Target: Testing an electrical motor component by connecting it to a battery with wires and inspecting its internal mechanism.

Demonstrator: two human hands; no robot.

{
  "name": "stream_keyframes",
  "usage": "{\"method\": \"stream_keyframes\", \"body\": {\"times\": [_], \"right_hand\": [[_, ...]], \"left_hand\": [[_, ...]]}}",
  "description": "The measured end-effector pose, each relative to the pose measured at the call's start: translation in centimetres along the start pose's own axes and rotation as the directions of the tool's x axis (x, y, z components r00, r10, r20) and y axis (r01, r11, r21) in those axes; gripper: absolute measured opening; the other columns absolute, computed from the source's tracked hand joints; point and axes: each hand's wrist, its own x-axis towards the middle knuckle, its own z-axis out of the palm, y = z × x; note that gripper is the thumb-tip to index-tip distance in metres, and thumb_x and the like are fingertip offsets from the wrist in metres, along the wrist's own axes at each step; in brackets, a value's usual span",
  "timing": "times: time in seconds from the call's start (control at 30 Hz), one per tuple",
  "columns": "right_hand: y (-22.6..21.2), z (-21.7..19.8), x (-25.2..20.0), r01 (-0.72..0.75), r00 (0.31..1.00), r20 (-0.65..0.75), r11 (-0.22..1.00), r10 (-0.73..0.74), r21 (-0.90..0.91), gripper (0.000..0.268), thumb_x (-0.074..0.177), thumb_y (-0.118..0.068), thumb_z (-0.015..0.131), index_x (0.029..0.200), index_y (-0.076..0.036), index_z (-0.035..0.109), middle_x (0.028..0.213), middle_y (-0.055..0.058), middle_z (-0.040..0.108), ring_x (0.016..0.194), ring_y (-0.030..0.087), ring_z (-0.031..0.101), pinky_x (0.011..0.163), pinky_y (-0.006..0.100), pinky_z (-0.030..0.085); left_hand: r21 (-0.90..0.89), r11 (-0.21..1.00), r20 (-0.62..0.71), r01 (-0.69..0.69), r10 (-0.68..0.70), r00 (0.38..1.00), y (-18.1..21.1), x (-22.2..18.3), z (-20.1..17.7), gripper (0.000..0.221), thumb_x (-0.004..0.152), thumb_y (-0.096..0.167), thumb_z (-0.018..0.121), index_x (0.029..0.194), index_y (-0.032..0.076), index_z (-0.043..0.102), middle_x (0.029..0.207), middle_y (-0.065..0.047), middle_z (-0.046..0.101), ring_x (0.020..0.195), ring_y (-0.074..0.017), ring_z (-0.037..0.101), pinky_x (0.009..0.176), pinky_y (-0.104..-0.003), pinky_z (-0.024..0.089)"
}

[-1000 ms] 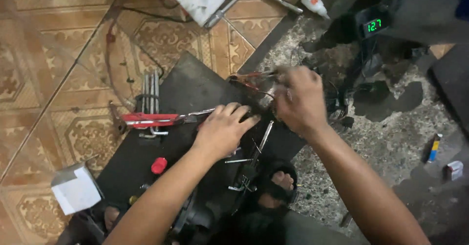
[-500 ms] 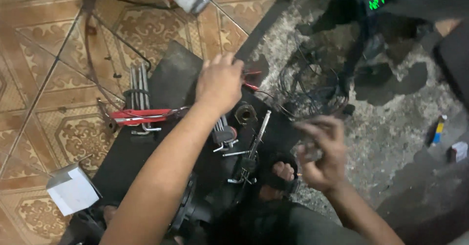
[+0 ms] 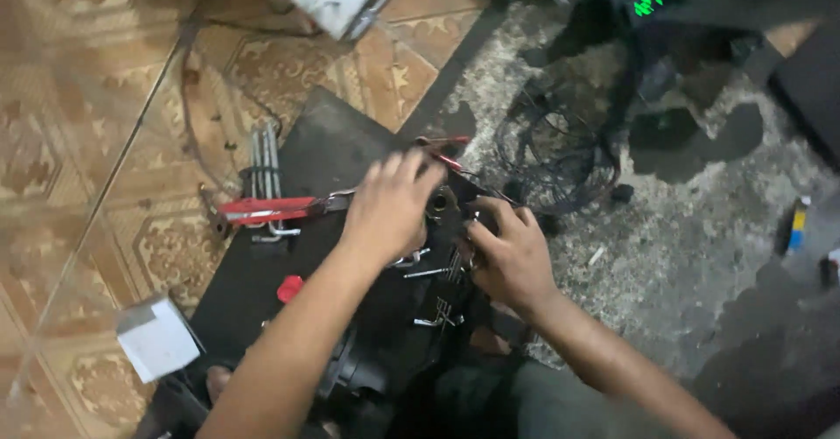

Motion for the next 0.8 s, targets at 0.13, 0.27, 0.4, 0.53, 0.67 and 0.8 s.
{"method": "stream_keyframes", "body": {"times": [0.13, 0.27, 0.4, 0.53, 0.67, 0.8], "right_hand": [[0.6, -0.1, -0.1, -0.032, 0.999, -0.018, 0.998, 0.033, 0.054, 0.025, 0.077, -0.013, 0.082, 0.1, -0.013, 0.072, 0.109, 0.012, 0.069, 0.103, 0.035, 0.069, 0.079, 0.044, 0.048], [2.6, 0.0, -0.6, -0.079, 0.994, -0.07, 0.995, 0.083, 0.058, 0.018, 0.085, -0.021, 0.08, 0.1, -0.019, 0.07, 0.099, 0.001, 0.068, 0.098, 0.024, 0.07, 0.075, 0.04, 0.048], [3.4, -1.4, -1.3, -0.379, 0.918, -0.024, 0.894, 0.396, 0.239, 0.016, 0.088, -0.015, 0.081, 0.101, -0.011, 0.074, 0.09, 0.014, 0.071, 0.087, 0.041, 0.07, 0.075, 0.047, 0.051], [4.5, -3.1, -1.8, -0.57, 0.783, -0.023, 0.731, 0.622, 0.375, 0.018, 0.093, -0.024, 0.08, 0.106, -0.013, 0.076, 0.093, 0.013, 0.073, 0.093, 0.037, 0.073, 0.077, 0.045, 0.054], [3.1, -3.6, -1.7, -0.717, 0.67, 0.13, 0.592, 0.731, 0.368, 0.028, 0.088, -0.033, 0.083, 0.107, -0.013, 0.078, 0.097, 0.016, 0.078, 0.098, 0.038, 0.075, 0.081, 0.049, 0.056], [2.4, -3.6, -2.2, -0.712, 0.668, 0.16, 0.562, 0.727, 0.421, 0.023, 0.087, -0.026, 0.083, 0.108, -0.017, 0.078, 0.095, 0.01, 0.08, 0.096, 0.035, 0.076, 0.077, 0.048, 0.06]], "left_hand": [[-0.112, 0.992, 0.19, 0.06, -0.038, 0.981, 1.6, -2.1, 0.7, 0.073, 0.077, 0.024, 0.083, 0.142, 0.013, 0.052, 0.129, -0.016, 0.06, 0.112, -0.0378, 0.064, 0.09, -0.051, 0.051], [-0.136, 0.99, 0.035, 0.037, -0.033, 0.999, 1.3, -0.8, 3.6, 0.071, 0.077, 0.036, 0.082, 0.139, 0.012, 0.057, 0.115, -0.014, 0.066, 0.102, -0.0362, 0.066, 0.083, -0.047, 0.051], [-0.121, 0.993, 0.062, 0.007, 0.0, 0.998, 1.6, 2.4, 3.4, 0.061, 0.076, 0.047, 0.079, 0.124, 0.011, 0.065, 0.104, -0.014, 0.07, 0.096, -0.0368, 0.068, 0.084, -0.049, 0.051], [-0.088, 0.994, 0.181, -0.061, 0.076, 0.98, 2.0, 4.4, 2.0, 0.058, 0.071, 0.047, 0.079, 0.114, 0.009, 0.072, 0.102, -0.014, 0.072, 0.097, -0.0372, 0.07, 0.084, -0.05, 0.054], [-0.046, 0.99, 0.199, -0.131, 0.137, 0.97, 1.8, 3.2, 1.6, 0.047, 0.066, 0.043, 0.079, 0.101, 0.012, 0.075, 0.094, -0.012, 0.072, 0.09, -0.0338, 0.071, 0.076, -0.046, 0.057], [-0.224, 0.974, 0.333, 0.039, 0.038, 0.942, 2.7, -0.6, 1.4, 0.059, 0.073, 0.039, 0.08, 0.12, 0.005, 0.069, 0.102, -0.02, 0.071, 0.098, -0.0421, 0.07, 0.085, -0.05, 0.056]]}}
